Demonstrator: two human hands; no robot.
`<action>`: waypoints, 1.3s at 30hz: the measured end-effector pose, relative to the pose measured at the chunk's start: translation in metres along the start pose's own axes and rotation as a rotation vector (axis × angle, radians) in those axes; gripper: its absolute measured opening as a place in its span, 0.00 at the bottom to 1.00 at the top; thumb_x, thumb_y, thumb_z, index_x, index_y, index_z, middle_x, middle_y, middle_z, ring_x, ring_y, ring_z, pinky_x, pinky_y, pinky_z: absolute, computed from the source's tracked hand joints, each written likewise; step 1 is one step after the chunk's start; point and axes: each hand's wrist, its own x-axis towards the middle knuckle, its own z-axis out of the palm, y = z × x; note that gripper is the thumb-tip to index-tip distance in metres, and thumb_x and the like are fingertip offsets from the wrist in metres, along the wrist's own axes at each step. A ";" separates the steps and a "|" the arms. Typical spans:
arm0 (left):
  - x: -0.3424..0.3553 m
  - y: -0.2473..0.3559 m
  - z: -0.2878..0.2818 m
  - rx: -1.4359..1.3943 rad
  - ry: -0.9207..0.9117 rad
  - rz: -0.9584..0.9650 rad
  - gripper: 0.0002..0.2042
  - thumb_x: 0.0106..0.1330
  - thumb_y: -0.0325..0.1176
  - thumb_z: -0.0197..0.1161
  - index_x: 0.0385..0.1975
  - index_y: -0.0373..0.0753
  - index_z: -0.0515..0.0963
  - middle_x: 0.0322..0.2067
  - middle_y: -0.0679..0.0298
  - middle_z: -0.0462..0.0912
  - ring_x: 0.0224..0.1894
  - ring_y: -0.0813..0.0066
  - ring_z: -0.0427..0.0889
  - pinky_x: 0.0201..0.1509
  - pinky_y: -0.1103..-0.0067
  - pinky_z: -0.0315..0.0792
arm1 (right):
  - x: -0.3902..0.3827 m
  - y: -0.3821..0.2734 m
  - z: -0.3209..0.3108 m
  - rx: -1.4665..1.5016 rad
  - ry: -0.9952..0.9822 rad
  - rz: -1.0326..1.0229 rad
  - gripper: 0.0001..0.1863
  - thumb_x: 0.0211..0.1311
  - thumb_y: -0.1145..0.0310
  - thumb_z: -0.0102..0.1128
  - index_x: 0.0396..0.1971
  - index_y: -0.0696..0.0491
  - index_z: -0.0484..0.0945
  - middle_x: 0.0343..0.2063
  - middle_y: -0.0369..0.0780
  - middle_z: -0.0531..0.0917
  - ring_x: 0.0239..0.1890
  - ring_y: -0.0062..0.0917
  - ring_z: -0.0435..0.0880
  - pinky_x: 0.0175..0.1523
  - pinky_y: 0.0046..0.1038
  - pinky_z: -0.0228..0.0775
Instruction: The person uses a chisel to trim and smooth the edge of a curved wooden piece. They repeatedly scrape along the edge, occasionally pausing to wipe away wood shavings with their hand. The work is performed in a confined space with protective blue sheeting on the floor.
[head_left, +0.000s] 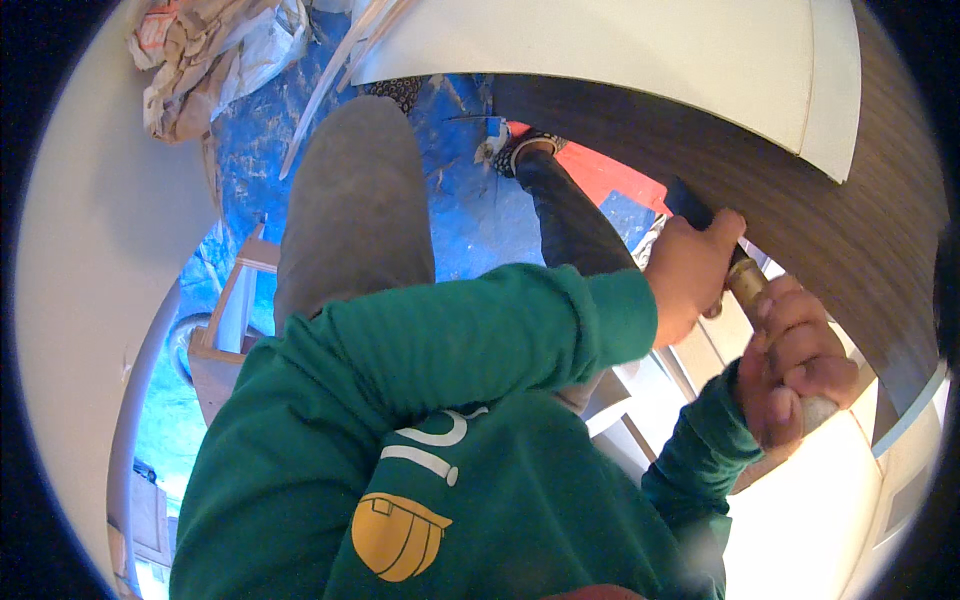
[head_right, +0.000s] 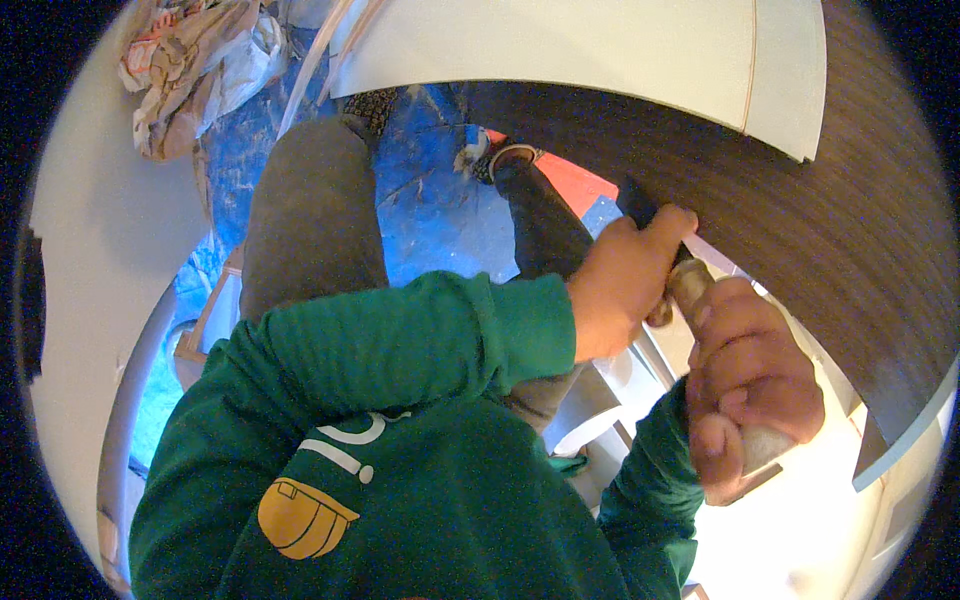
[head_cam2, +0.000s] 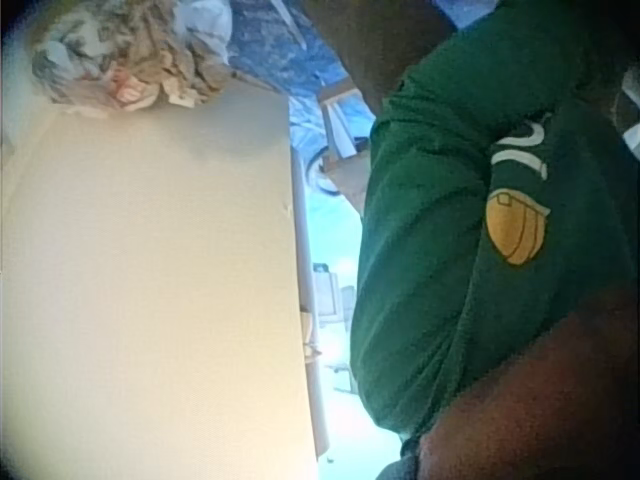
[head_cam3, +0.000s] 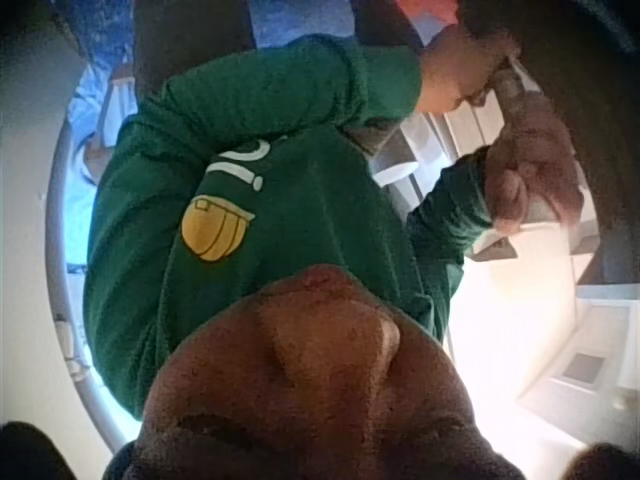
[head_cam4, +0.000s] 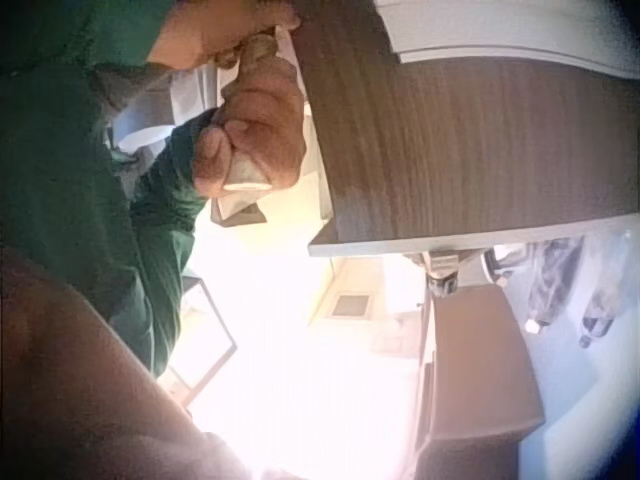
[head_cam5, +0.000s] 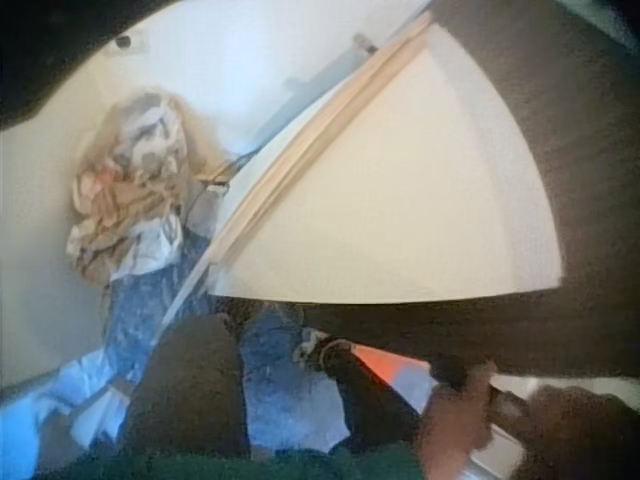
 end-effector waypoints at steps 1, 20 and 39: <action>-0.001 0.000 0.001 0.024 0.005 0.011 0.22 0.67 0.49 0.60 0.25 0.32 0.71 0.19 0.56 0.74 0.12 0.70 0.66 0.15 0.72 0.61 | -0.001 0.001 0.000 0.019 0.022 -0.014 0.11 0.50 0.64 0.62 0.29 0.48 0.69 0.17 0.33 0.66 0.28 0.29 0.67 0.38 0.40 0.57; -0.012 -0.005 0.003 -0.021 -0.091 0.038 0.26 0.70 0.57 0.54 0.26 0.35 0.70 0.16 0.59 0.73 0.12 0.69 0.70 0.16 0.72 0.62 | -0.008 -0.042 -0.014 -0.036 -0.064 0.165 0.33 0.53 0.32 0.65 0.43 0.46 0.74 0.33 0.39 0.75 0.48 0.41 0.74 0.65 0.55 0.58; -0.040 0.004 0.011 -0.085 -0.102 -0.045 0.19 0.65 0.46 0.61 0.34 0.31 0.72 0.20 0.58 0.75 0.18 0.69 0.71 0.21 0.71 0.65 | 0.008 -0.033 0.016 0.003 0.054 0.190 0.21 0.70 0.57 0.51 0.17 0.49 0.64 0.18 0.38 0.69 0.31 0.33 0.69 0.50 0.47 0.58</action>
